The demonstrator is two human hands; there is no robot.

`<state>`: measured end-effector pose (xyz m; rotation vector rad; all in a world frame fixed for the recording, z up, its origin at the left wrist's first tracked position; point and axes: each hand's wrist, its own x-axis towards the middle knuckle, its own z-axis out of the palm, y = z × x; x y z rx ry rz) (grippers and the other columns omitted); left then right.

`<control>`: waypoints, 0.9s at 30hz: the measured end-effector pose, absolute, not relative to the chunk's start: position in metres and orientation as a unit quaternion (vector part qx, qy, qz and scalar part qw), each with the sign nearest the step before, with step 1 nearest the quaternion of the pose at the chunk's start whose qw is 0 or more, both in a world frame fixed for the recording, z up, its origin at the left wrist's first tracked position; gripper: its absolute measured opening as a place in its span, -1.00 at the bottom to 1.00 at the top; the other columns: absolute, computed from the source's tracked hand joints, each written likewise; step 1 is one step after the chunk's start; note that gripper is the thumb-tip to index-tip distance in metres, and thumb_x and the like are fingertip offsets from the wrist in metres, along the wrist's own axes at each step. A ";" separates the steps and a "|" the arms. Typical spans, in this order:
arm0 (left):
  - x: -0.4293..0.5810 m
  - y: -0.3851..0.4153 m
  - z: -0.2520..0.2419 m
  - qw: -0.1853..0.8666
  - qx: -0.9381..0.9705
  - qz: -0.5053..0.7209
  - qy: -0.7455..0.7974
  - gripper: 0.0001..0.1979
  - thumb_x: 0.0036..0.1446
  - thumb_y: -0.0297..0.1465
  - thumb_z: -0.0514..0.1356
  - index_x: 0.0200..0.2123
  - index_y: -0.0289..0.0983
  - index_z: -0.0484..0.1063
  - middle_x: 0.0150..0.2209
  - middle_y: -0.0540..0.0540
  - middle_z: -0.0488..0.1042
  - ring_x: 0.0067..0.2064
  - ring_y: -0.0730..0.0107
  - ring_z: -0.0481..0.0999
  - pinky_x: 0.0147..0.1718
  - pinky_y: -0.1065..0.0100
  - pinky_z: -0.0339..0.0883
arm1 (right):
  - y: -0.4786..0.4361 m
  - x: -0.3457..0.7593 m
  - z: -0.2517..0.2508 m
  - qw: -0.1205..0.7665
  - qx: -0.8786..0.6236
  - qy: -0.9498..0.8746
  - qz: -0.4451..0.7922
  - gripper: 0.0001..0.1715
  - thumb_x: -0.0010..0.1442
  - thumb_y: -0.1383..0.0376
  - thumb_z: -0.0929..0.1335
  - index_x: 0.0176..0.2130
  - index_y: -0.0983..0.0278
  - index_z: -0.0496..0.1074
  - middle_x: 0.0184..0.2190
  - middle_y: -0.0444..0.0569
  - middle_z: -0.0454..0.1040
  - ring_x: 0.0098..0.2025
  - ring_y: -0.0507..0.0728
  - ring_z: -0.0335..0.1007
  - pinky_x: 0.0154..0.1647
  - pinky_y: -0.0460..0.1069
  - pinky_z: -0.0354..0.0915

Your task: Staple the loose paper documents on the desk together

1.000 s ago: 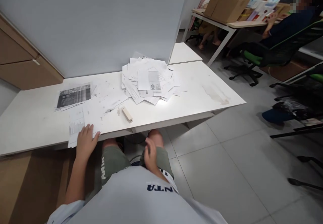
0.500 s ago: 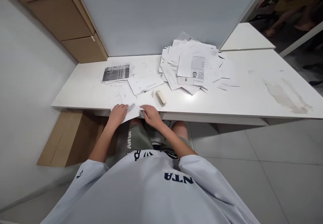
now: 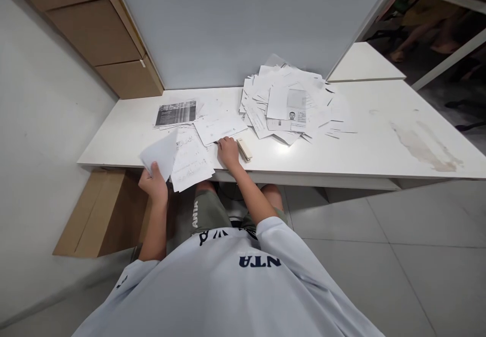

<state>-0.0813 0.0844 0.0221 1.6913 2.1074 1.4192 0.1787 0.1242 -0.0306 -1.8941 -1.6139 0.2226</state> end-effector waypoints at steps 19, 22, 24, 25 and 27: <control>0.014 -0.009 0.007 -0.067 0.978 0.196 -0.002 -0.63 0.33 -0.56 0.01 0.13 -0.33 0.41 0.18 -0.13 0.46 0.24 0.26 0.40 0.17 0.22 0.38 | -0.085 0.227 -0.028 0.579 -0.480 -0.225 0.620 -0.39 0.01 -0.09 0.45 -0.06 0.21 0.53 -0.18 0.08 0.63 -0.14 0.28 0.57 -0.17 0.12 0.47; 0.030 -0.017 -0.001 -0.065 0.981 0.180 -0.043 -0.68 0.33 -0.53 0.05 0.07 -0.28 0.46 0.15 -0.10 0.49 0.20 0.28 0.45 0.14 0.24 0.40 | -0.094 0.236 -0.041 0.588 -0.519 -0.168 0.597 -0.49 -0.12 0.05 0.55 -0.18 0.24 0.57 -0.22 0.09 0.64 -0.21 0.29 0.59 -0.17 0.14 0.48; 0.036 -0.019 -0.003 -0.057 0.982 0.173 -0.059 -0.68 0.33 -0.52 0.05 0.07 -0.26 0.47 0.16 -0.09 0.48 0.21 0.28 0.44 0.17 0.24 0.37 | -0.098 0.238 -0.049 0.602 -0.542 -0.156 0.566 -0.53 -0.18 0.11 0.57 -0.25 0.24 0.58 -0.24 0.09 0.65 -0.24 0.28 0.60 -0.16 0.15 0.49; 0.037 -0.020 -0.004 -0.052 0.982 0.174 -0.058 -0.67 0.34 -0.52 0.05 0.08 -0.25 0.46 0.17 -0.08 0.47 0.23 0.27 0.41 0.19 0.22 0.34 | -0.099 0.240 -0.051 0.610 -0.551 -0.154 0.548 -0.55 -0.19 0.12 0.57 -0.26 0.24 0.58 -0.24 0.09 0.65 -0.24 0.27 0.60 -0.15 0.15 0.49; 0.038 -0.022 -0.006 -0.039 0.982 0.183 -0.032 -0.64 0.34 -0.52 0.04 0.13 -0.23 0.42 0.22 -0.06 0.41 0.30 0.24 0.31 0.26 0.18 0.26 | -0.100 0.244 -0.057 0.631 -0.564 -0.150 0.511 -0.58 -0.18 0.14 0.56 -0.28 0.23 0.58 -0.24 0.08 0.65 -0.23 0.27 0.60 -0.14 0.15 0.49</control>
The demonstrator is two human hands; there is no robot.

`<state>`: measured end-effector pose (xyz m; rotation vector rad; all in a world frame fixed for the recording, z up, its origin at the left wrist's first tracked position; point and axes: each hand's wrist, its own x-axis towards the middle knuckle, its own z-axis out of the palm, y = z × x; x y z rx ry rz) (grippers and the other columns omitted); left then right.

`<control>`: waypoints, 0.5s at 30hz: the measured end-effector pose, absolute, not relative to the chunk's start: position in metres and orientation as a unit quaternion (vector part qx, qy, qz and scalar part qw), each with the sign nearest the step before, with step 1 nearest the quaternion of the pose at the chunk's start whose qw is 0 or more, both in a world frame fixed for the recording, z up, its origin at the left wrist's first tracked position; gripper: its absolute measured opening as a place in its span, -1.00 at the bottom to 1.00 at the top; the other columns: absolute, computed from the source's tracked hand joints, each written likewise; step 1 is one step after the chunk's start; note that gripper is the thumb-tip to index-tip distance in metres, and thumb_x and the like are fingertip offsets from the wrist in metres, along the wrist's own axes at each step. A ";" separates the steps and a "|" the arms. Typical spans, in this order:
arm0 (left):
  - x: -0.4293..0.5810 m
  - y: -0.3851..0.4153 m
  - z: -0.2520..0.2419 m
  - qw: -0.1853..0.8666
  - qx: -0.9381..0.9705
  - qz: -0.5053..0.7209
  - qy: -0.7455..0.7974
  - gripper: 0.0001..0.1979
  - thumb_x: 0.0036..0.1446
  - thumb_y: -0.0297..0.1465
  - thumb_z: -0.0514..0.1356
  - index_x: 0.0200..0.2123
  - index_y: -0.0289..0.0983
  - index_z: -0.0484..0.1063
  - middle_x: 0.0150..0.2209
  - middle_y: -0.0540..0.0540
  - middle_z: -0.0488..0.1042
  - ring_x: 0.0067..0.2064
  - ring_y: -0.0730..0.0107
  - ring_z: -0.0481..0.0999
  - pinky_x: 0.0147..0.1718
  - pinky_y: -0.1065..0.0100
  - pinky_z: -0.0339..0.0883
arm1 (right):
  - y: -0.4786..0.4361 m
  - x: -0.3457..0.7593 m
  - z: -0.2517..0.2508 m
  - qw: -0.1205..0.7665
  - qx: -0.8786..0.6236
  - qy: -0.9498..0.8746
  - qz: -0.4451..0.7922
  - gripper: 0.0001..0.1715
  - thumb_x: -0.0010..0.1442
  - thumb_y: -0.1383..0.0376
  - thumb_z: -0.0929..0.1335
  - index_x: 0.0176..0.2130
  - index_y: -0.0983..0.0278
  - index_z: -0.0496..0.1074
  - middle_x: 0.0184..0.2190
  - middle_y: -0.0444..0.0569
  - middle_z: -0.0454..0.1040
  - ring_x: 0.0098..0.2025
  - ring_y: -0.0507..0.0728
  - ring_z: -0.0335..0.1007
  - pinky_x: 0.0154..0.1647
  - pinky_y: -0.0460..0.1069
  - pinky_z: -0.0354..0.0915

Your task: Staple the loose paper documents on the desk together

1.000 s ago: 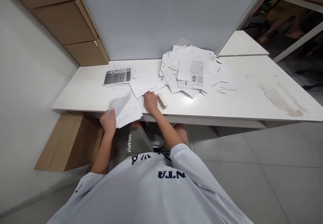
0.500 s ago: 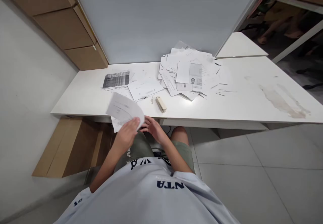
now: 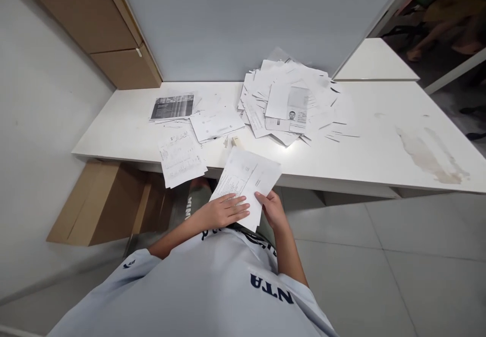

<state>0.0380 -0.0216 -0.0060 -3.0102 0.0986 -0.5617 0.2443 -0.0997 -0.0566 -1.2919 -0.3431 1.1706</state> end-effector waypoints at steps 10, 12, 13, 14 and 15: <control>0.053 -0.044 -0.057 -0.357 -0.712 -0.379 -0.471 -0.26 0.32 -0.06 0.03 0.43 -0.02 -0.25 0.48 -0.16 -0.26 0.46 0.08 -0.25 0.38 -0.04 -0.12 | -0.106 0.214 -0.075 0.691 -0.578 0.001 0.434 -0.55 -0.13 0.20 0.52 -0.19 0.27 0.51 -0.12 0.02 0.61 -0.10 0.20 0.56 -0.23 0.01 0.50; 0.057 -0.047 -0.060 -0.424 -0.672 -0.368 -0.483 -0.27 0.31 -0.03 0.02 0.43 -0.03 -0.19 0.48 -0.14 -0.29 0.47 0.11 -0.25 0.39 0.03 -0.16 | -0.111 0.196 -0.072 0.699 -0.567 0.006 0.435 -0.57 -0.10 0.17 0.52 -0.20 0.27 0.51 -0.15 0.01 0.61 -0.04 0.20 0.53 -0.16 0.01 0.49; 0.058 -0.047 -0.060 -0.445 -0.663 -0.364 -0.480 -0.27 0.30 -0.01 0.02 0.42 -0.05 -0.16 0.48 -0.14 -0.27 0.47 0.12 -0.26 0.40 0.04 -0.19 | -0.112 0.189 -0.070 0.703 -0.562 0.008 0.436 -0.57 -0.08 0.16 0.51 -0.20 0.27 0.51 -0.17 0.01 0.61 -0.03 0.21 0.52 -0.15 0.02 0.48; 0.059 -0.046 -0.059 -0.459 -0.657 -0.361 -0.476 -0.28 0.30 0.00 0.01 0.42 -0.06 -0.14 0.48 -0.14 -0.25 0.47 0.13 -0.25 0.40 0.06 -0.21 | -0.112 0.185 -0.068 0.707 -0.558 0.009 0.434 -0.57 -0.07 0.15 0.51 -0.20 0.28 0.51 -0.18 0.01 0.62 -0.03 0.21 0.52 -0.15 0.02 0.48; 0.060 -0.045 -0.058 -0.467 -0.656 -0.359 -0.471 -0.28 0.30 0.01 0.00 0.42 -0.07 -0.13 0.48 -0.14 -0.23 0.47 0.14 -0.24 0.41 0.06 -0.22 | -0.111 0.183 -0.067 0.711 -0.556 0.011 0.430 -0.58 -0.07 0.14 0.51 -0.20 0.28 0.51 -0.20 0.01 0.61 -0.05 0.21 0.52 -0.17 0.01 0.48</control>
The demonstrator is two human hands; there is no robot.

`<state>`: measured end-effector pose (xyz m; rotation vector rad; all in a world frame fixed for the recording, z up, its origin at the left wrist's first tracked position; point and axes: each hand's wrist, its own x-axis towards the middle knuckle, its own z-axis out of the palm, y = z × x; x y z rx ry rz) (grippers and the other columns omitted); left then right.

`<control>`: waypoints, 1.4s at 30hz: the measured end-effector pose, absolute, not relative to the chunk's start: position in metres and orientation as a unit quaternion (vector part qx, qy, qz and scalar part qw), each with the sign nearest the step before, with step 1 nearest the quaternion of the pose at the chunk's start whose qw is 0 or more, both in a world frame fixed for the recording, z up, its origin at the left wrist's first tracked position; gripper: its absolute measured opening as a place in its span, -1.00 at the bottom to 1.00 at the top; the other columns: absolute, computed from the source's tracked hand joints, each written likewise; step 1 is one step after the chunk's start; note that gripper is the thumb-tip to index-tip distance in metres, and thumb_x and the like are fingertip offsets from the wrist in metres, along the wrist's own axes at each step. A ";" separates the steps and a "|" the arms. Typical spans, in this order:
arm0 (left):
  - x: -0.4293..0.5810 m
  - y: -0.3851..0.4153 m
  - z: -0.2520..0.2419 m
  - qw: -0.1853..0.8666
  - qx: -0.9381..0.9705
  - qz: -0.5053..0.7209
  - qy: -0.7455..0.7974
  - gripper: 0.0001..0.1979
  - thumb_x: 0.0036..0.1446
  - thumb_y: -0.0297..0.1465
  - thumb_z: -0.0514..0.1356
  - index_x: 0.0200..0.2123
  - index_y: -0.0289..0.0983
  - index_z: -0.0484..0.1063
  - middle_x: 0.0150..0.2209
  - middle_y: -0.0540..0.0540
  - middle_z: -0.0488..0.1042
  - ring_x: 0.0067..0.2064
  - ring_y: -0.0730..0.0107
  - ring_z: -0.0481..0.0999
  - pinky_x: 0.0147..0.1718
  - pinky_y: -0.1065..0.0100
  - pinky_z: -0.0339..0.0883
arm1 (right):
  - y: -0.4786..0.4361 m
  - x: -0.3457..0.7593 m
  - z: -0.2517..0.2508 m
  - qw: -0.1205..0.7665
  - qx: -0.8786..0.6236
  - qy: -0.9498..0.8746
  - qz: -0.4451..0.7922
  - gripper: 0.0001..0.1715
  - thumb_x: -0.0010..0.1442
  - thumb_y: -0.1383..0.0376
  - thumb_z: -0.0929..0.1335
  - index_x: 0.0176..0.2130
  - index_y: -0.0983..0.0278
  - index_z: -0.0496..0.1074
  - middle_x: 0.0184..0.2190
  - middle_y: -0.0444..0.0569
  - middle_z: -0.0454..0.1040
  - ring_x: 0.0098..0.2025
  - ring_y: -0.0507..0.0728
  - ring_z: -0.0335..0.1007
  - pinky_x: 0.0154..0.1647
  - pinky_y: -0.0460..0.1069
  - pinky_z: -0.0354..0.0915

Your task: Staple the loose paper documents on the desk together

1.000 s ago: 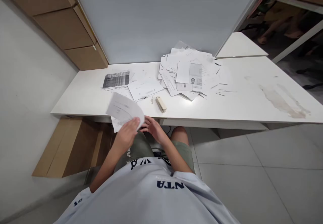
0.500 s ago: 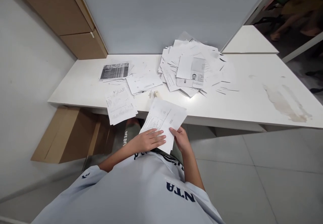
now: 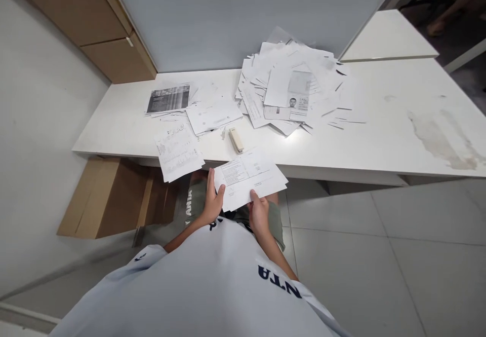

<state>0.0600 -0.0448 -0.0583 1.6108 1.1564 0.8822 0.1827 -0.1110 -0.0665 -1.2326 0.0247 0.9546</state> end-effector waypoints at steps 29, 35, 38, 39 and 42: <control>0.110 0.044 -0.043 0.317 0.795 0.344 0.386 -0.27 0.24 0.16 -0.16 0.28 -0.14 0.20 0.44 -0.16 -0.02 0.47 0.03 -0.43 0.37 -0.13 -0.35 | -0.066 0.228 -0.061 0.718 -0.545 -0.032 0.432 -0.70 -0.03 0.27 0.48 -0.25 0.32 0.49 -0.33 -0.06 0.58 -0.28 0.08 0.52 -0.42 -0.09 0.46; 0.112 0.068 -0.026 0.410 0.780 0.284 0.377 -0.40 0.29 0.08 -0.17 0.28 -0.01 0.21 0.45 0.07 -0.06 0.47 0.07 -0.44 0.38 -0.11 -0.23 | -0.061 0.236 -0.064 0.701 -0.573 -0.034 0.424 -0.68 -0.10 0.28 0.51 -0.31 0.36 0.47 -0.32 -0.04 0.56 -0.38 0.03 0.44 -0.57 -0.14 0.37; 0.120 0.078 -0.016 0.359 0.800 0.282 0.390 -0.40 0.27 0.09 -0.09 0.24 -0.04 0.26 0.45 0.03 -0.04 0.47 0.03 -0.47 0.38 -0.17 -0.39 | -0.059 0.238 -0.061 0.699 -0.575 -0.057 0.422 -0.64 -0.12 0.25 0.52 -0.30 0.38 0.48 -0.34 -0.04 0.55 -0.42 0.01 0.41 -0.64 -0.17 0.29; 0.124 0.082 -0.013 0.331 0.808 0.289 0.393 -0.39 0.26 0.10 -0.07 0.22 -0.06 0.29 0.44 0.01 -0.02 0.47 0.03 -0.47 0.38 -0.17 -0.45 | -0.059 0.238 -0.060 0.698 -0.575 -0.062 0.422 -0.63 -0.11 0.24 0.52 -0.29 0.38 0.48 -0.34 -0.03 0.55 -0.41 0.02 0.42 -0.63 -0.16 0.30; 0.140 0.096 -0.008 0.287 0.810 0.319 0.400 -0.41 0.29 0.08 -0.13 0.17 -0.09 0.35 0.38 -0.04 0.15 0.47 0.07 -0.32 0.38 -0.12 -0.52 | -0.057 0.238 -0.058 0.699 -0.569 -0.059 0.429 -0.64 -0.10 0.26 0.51 -0.28 0.36 0.48 -0.30 -0.03 0.56 -0.37 0.04 0.46 -0.53 -0.13 0.39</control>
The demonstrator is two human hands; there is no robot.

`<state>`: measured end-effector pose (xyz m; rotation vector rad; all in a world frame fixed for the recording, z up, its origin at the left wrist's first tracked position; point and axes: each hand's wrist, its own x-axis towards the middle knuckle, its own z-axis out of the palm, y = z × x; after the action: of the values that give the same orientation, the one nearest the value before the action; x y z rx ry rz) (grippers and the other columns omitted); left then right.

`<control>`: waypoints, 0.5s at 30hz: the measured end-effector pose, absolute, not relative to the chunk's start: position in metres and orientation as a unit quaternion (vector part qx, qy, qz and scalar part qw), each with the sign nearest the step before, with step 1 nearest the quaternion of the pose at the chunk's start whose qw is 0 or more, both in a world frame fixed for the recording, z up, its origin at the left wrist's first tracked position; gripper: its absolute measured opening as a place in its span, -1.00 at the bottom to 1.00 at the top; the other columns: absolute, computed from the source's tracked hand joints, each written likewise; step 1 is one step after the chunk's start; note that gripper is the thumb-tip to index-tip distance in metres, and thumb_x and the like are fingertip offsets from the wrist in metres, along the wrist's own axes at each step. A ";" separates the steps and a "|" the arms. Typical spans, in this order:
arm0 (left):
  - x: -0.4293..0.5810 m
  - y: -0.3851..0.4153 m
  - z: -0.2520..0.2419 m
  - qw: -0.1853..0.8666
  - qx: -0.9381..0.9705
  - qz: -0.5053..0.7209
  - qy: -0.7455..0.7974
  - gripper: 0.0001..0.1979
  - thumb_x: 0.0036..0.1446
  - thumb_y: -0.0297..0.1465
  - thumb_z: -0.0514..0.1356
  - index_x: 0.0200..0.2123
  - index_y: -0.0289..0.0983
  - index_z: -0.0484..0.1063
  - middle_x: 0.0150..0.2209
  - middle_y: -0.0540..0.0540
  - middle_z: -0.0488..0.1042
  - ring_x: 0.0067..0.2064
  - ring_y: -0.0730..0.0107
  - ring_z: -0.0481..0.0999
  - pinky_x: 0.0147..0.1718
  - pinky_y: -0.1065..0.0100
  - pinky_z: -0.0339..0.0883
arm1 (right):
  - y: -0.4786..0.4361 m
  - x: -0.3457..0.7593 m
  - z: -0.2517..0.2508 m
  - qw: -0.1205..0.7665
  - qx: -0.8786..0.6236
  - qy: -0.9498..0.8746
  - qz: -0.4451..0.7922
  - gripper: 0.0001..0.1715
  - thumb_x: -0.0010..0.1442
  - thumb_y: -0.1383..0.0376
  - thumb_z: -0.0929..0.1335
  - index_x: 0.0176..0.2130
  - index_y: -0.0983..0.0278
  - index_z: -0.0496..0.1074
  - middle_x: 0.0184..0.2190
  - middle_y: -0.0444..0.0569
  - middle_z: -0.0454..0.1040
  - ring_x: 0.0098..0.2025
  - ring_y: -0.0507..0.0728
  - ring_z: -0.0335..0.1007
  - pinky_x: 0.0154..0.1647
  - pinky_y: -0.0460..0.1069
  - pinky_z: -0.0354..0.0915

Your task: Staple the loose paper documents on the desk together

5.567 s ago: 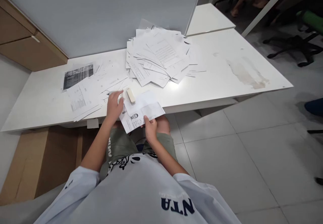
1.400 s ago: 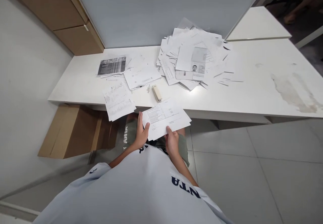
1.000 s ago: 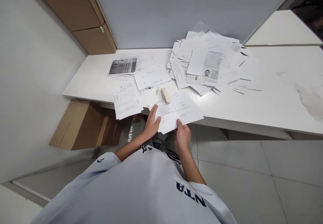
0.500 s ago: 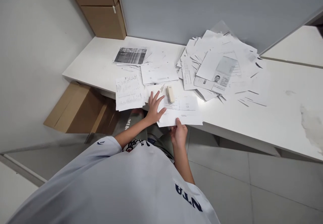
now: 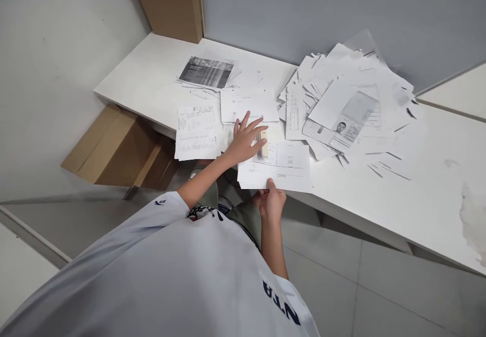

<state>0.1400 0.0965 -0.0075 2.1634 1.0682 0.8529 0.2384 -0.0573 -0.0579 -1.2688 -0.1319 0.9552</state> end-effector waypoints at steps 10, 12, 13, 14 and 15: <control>0.185 0.120 -0.032 0.277 0.907 0.197 0.248 -0.37 0.29 -0.06 -0.02 0.34 -0.20 0.19 0.39 -0.03 0.11 0.47 0.07 -0.28 0.42 0.06 -0.39 | -0.059 0.241 -0.048 0.677 -0.537 -0.053 0.501 -0.77 -0.10 0.30 0.46 -0.34 0.27 0.45 -0.35 -0.14 0.56 -0.35 0.03 0.51 -0.40 -0.10 0.46; 0.185 0.116 -0.036 0.271 0.909 0.191 0.254 -0.41 0.31 -0.14 -0.06 0.35 -0.19 0.17 0.39 0.00 0.11 0.47 0.14 -0.33 0.42 0.06 -0.43 | -0.059 0.243 -0.047 0.679 -0.527 -0.055 0.508 -0.75 -0.12 0.32 0.46 -0.33 0.26 0.47 -0.33 -0.16 0.57 -0.34 0.02 0.51 -0.42 -0.12 0.45; 0.184 0.113 -0.037 0.272 0.906 0.196 0.259 -0.44 0.32 -0.19 -0.07 0.34 -0.18 0.18 0.39 0.01 0.12 0.47 0.17 -0.35 0.42 0.06 -0.45 | -0.059 0.245 -0.048 0.678 -0.527 -0.057 0.509 -0.74 -0.12 0.32 0.46 -0.32 0.26 0.47 -0.33 -0.16 0.57 -0.35 0.02 0.51 -0.45 -0.13 0.43; 0.183 0.111 -0.037 0.277 0.902 0.205 0.261 -0.46 0.32 -0.25 -0.07 0.33 -0.18 0.21 0.38 0.01 0.14 0.47 0.18 -0.35 0.42 0.04 -0.45 | -0.059 0.246 -0.049 0.676 -0.530 -0.060 0.508 -0.74 -0.13 0.32 0.46 -0.32 0.26 0.47 -0.35 -0.17 0.57 -0.36 0.01 0.51 -0.47 -0.14 0.42; 0.183 0.110 -0.037 0.287 0.895 0.219 0.261 -0.47 0.31 -0.30 -0.06 0.31 -0.18 0.24 0.36 0.00 0.17 0.47 0.18 -0.34 0.42 0.02 -0.43 | -0.059 0.247 -0.051 0.674 -0.534 -0.064 0.506 -0.73 -0.13 0.31 0.46 -0.32 0.27 0.47 -0.36 -0.17 0.57 -0.36 0.02 0.51 -0.47 -0.14 0.42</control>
<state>0.1827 0.1103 -0.0366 2.3927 0.6976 0.5863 0.2473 -0.0592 -0.0508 -1.2022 -0.1448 1.1399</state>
